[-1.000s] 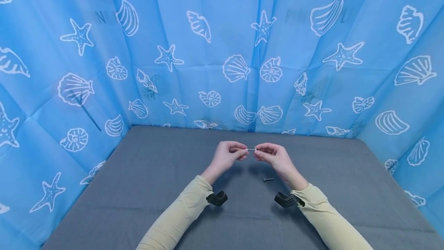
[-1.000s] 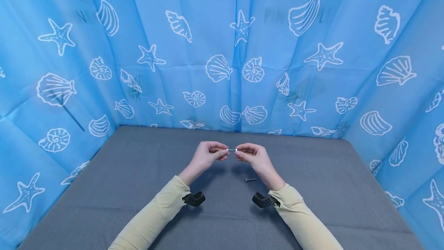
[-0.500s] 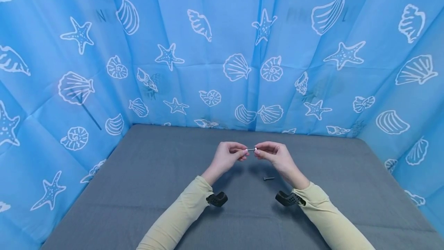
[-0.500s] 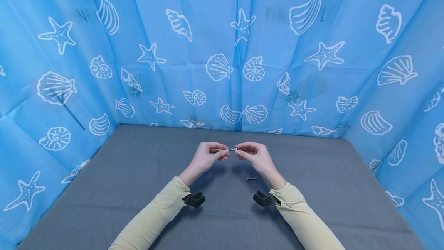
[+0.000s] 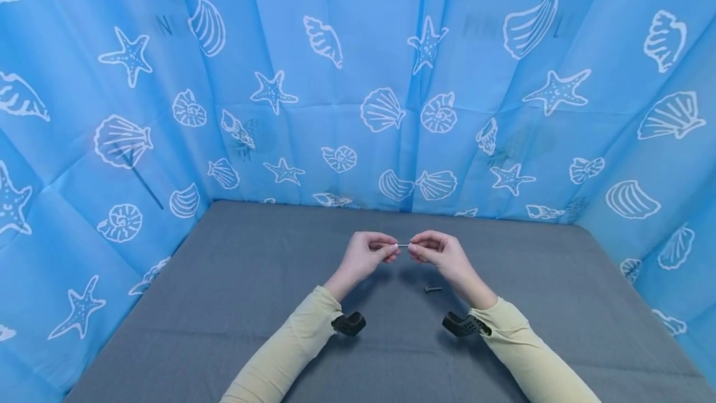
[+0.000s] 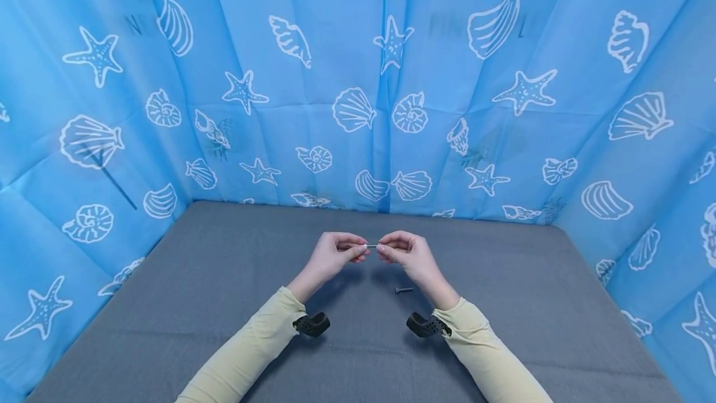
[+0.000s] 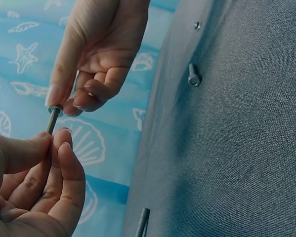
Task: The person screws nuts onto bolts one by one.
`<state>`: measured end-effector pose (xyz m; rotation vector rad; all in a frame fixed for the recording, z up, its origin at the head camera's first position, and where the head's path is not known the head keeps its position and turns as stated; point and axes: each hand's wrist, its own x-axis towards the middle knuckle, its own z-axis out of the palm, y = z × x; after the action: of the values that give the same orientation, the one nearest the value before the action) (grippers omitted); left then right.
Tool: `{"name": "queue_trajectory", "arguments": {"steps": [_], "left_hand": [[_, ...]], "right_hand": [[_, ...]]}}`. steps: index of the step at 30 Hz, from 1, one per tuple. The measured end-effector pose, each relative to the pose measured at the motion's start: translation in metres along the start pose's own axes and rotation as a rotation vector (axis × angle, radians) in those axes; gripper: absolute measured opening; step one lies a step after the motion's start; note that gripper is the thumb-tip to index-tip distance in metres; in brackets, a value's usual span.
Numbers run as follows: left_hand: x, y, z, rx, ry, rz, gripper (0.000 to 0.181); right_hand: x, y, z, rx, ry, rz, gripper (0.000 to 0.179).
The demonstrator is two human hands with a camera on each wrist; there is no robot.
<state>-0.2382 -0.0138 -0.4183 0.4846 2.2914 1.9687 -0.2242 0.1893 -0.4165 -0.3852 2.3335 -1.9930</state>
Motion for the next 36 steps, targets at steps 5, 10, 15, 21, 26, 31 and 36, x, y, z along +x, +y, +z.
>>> {"name": "queue_trajectory", "arguments": {"steps": [5, 10, 15, 21, 26, 31, 36], "left_hand": [[-0.0013, 0.0003, 0.0004, -0.009, 0.002, 0.006, 0.02], [-0.0021, 0.001, 0.0008, -0.01, -0.001, 0.005, 0.016], [-0.0021, -0.0004, 0.001, -0.016, 0.009, 0.01, 0.016], [-0.0029, 0.0002, 0.0011, -0.018, 0.014, 0.016, 0.017], [-0.0034, 0.0001, 0.0025, -0.012, 0.0, 0.012, 0.018], [-0.0027, -0.0014, 0.0028, -0.02, 0.004, 0.003, 0.016], [-0.0031, -0.0009, 0.0028, -0.019, 0.01, -0.009, 0.015]], "right_hand": [[-0.0004, -0.0014, -0.0012, 0.023, -0.027, -0.01, 0.033], [-0.0007, -0.0032, -0.0013, -0.03, -0.024, 0.01, 0.032], [-0.0007, -0.0022, -0.0015, -0.014, -0.057, 0.051, 0.033], [-0.0023, -0.0022, -0.0033, 0.083, -0.109, 0.018, 0.036], [-0.0017, -0.0006, -0.0019, 0.034, -0.077, 0.034, 0.036], [-0.0025, 0.0, -0.001, 0.025, -0.086, 0.063, 0.037], [-0.0037, 0.0005, -0.0011, 0.054, -0.088, 0.042, 0.034]]}}
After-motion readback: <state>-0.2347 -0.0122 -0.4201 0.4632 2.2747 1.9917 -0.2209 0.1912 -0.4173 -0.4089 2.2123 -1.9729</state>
